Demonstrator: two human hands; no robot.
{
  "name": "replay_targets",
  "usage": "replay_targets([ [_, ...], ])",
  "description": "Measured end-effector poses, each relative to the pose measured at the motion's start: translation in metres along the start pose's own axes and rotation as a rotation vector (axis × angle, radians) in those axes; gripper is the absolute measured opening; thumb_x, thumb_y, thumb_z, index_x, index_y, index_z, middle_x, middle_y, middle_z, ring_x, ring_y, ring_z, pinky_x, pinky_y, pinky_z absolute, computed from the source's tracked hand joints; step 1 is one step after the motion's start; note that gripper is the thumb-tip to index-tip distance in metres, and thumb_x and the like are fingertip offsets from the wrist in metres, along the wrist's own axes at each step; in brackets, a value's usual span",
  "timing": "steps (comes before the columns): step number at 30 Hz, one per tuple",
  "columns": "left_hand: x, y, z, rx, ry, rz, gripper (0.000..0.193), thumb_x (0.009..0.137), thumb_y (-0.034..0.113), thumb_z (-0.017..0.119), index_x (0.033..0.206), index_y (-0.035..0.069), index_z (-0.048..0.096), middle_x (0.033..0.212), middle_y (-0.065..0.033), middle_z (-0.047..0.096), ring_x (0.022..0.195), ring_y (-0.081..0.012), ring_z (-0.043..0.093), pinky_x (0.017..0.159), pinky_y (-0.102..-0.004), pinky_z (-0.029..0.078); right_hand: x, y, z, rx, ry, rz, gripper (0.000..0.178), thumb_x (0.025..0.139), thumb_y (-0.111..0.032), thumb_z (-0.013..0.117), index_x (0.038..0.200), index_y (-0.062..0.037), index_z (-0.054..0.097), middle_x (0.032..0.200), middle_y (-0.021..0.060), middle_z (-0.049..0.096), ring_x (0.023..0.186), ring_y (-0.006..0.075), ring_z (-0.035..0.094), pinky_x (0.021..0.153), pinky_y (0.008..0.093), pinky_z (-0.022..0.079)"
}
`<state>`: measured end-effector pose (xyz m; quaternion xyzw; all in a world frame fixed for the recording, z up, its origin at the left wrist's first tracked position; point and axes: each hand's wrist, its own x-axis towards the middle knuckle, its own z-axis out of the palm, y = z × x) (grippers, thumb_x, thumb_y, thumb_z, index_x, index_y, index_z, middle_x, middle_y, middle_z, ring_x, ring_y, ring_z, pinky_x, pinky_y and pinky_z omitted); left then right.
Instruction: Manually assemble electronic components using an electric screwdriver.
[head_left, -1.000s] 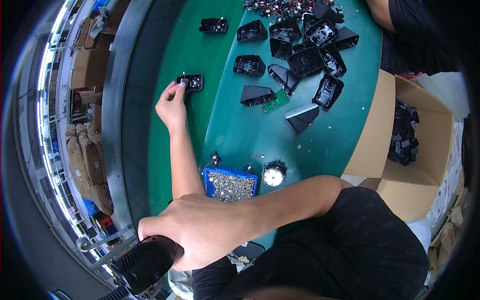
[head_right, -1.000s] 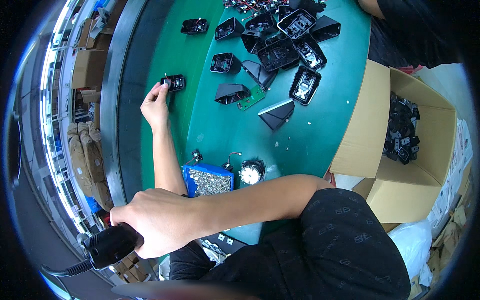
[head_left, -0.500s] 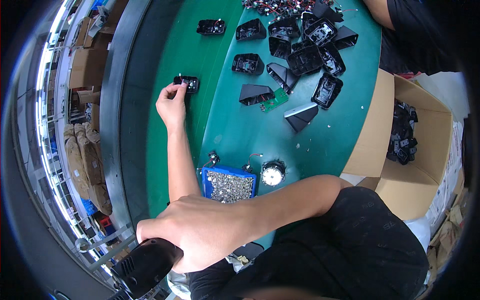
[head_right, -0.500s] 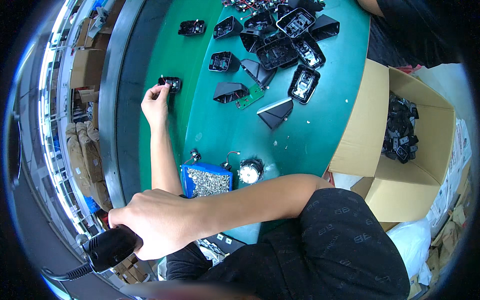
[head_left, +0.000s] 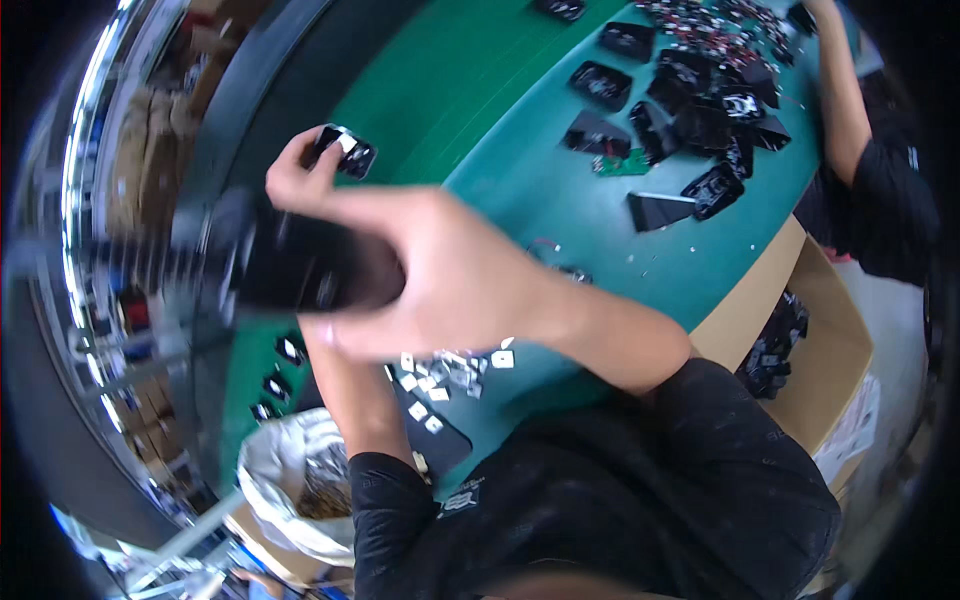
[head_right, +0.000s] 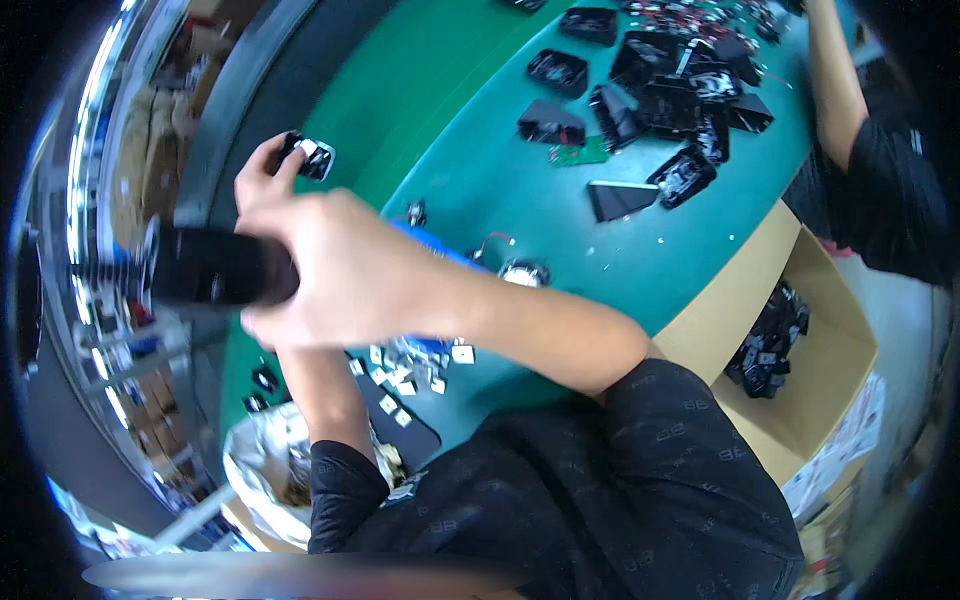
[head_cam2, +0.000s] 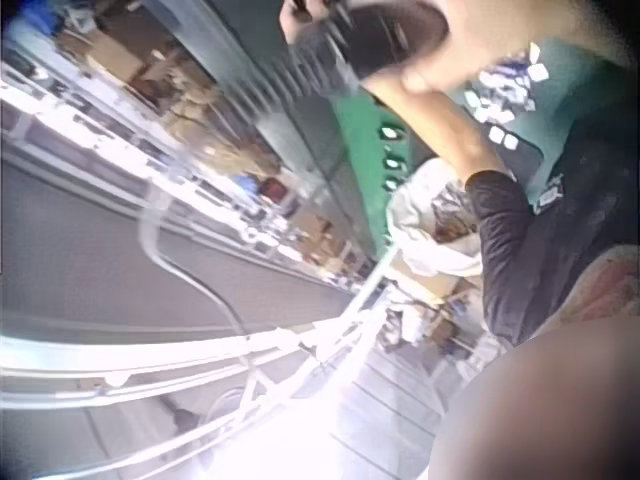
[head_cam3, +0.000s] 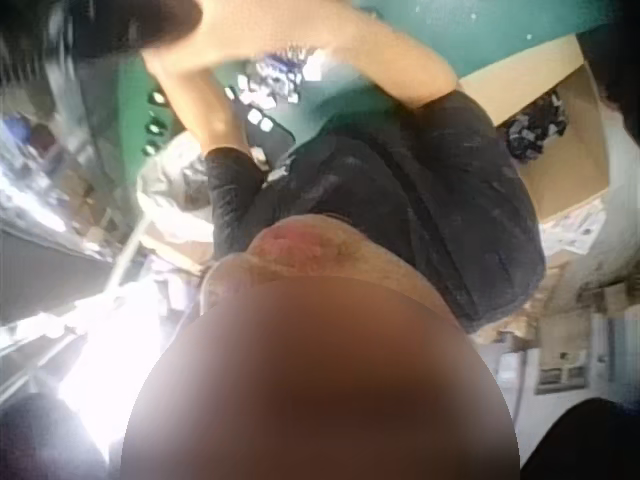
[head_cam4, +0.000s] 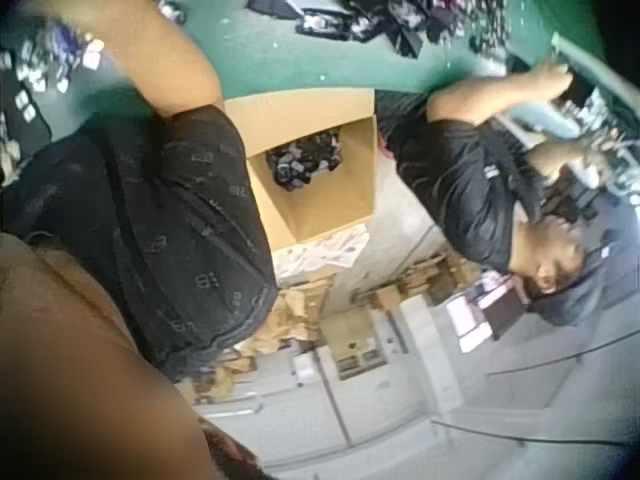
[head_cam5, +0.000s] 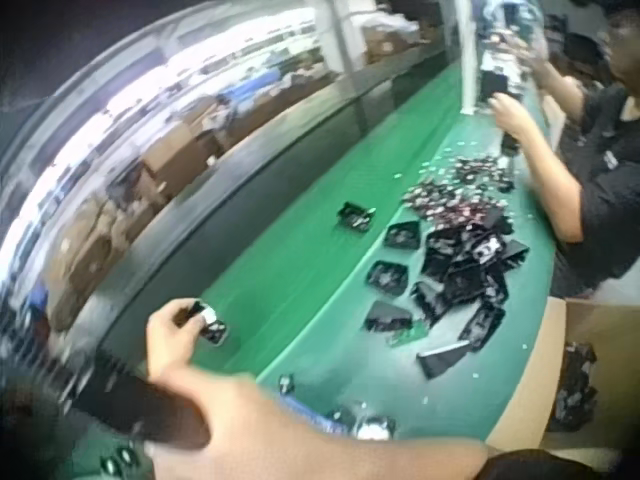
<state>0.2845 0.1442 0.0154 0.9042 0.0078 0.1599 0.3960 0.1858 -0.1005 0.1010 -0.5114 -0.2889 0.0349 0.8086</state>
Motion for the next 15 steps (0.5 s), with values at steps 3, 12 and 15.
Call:
replay_targets([
  [3, -0.092, 0.051, -0.056, 0.085, 0.055, -0.008, 0.022, 0.076, 0.007, 0.066, 0.096, -0.002, 0.064, 0.076, -0.0028, 0.063, 0.072, -0.0115, 0.057, 0.071, -0.0271, 0.047, 0.004, -0.004, 0.004, 0.117, -0.102, 0.318, 0.028, 0.07, -0.003, 0.074, 0.092, -0.0008, 0.057, 0.074, -0.0022, 0.059, 0.065, 0.0036, 0.054, 0.059, 0.0206, 0.045],
  [12, -0.23, 0.037, -0.061, 0.107, -0.111, -0.528, 0.029, 0.076, 0.004, 0.067, 0.104, 0.0, 0.063, 0.088, -0.0143, 0.066, 0.078, -0.0169, 0.064, 0.072, -0.0267, 0.048, -0.003, -0.004, 0.026, 0.071, -0.013, 0.166, 0.028, 0.069, -0.005, 0.076, 0.092, -0.0015, 0.061, 0.069, -0.0013, 0.059, 0.064, 0.0041, 0.055, 0.058, 0.0196, 0.043],
  [15, -0.238, 0.036, -0.063, 0.144, -0.006, -0.421, 0.034, 0.077, 0.009, 0.068, 0.11, 0.002, 0.062, 0.103, -0.0183, 0.064, 0.094, -0.0258, 0.063, 0.084, -0.0312, 0.047, -0.002, -0.005, 0.039, 0.075, -0.013, 0.107, 0.03, 0.07, -0.003, 0.075, 0.096, -0.0015, 0.06, 0.068, -0.0005, 0.06, 0.063, 0.0043, 0.056, 0.058, 0.0193, 0.043],
])
